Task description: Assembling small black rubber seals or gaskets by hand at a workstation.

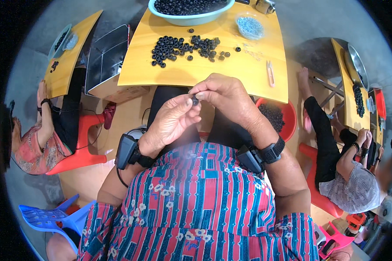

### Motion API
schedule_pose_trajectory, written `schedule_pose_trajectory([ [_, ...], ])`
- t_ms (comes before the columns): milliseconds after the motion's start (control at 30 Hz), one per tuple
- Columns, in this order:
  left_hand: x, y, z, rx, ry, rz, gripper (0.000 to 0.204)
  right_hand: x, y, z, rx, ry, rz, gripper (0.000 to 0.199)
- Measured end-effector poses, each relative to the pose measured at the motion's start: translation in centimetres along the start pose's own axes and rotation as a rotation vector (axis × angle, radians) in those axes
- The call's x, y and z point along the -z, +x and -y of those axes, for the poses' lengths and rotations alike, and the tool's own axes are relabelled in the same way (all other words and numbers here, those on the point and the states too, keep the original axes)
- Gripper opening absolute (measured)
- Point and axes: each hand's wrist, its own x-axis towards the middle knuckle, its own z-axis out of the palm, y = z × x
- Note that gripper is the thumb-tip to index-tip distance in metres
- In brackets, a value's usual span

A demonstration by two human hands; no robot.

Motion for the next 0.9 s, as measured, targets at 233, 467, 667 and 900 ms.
schedule_pose_trajectory([
  [233,-0.1,-0.1,0.0,-0.010,0.038,-0.030,0.021,-0.3,0.2,-0.2,0.101,-0.056,-0.036,0.009],
  [467,-0.4,-0.3,-0.2,-0.056,0.173,-0.097,0.025,-0.5,0.3,-0.3,0.125,-0.158,-0.066,0.008],
  [667,-0.4,-0.3,-0.4,-0.039,0.238,-0.153,0.024,-0.8,0.3,-0.8,0.130,-0.165,-0.097,0.008],
  [900,-0.2,-0.2,-0.1,-0.058,0.298,-0.187,0.021,-1.7,0.0,-1.4,0.000,-0.042,-0.139,0.010],
])
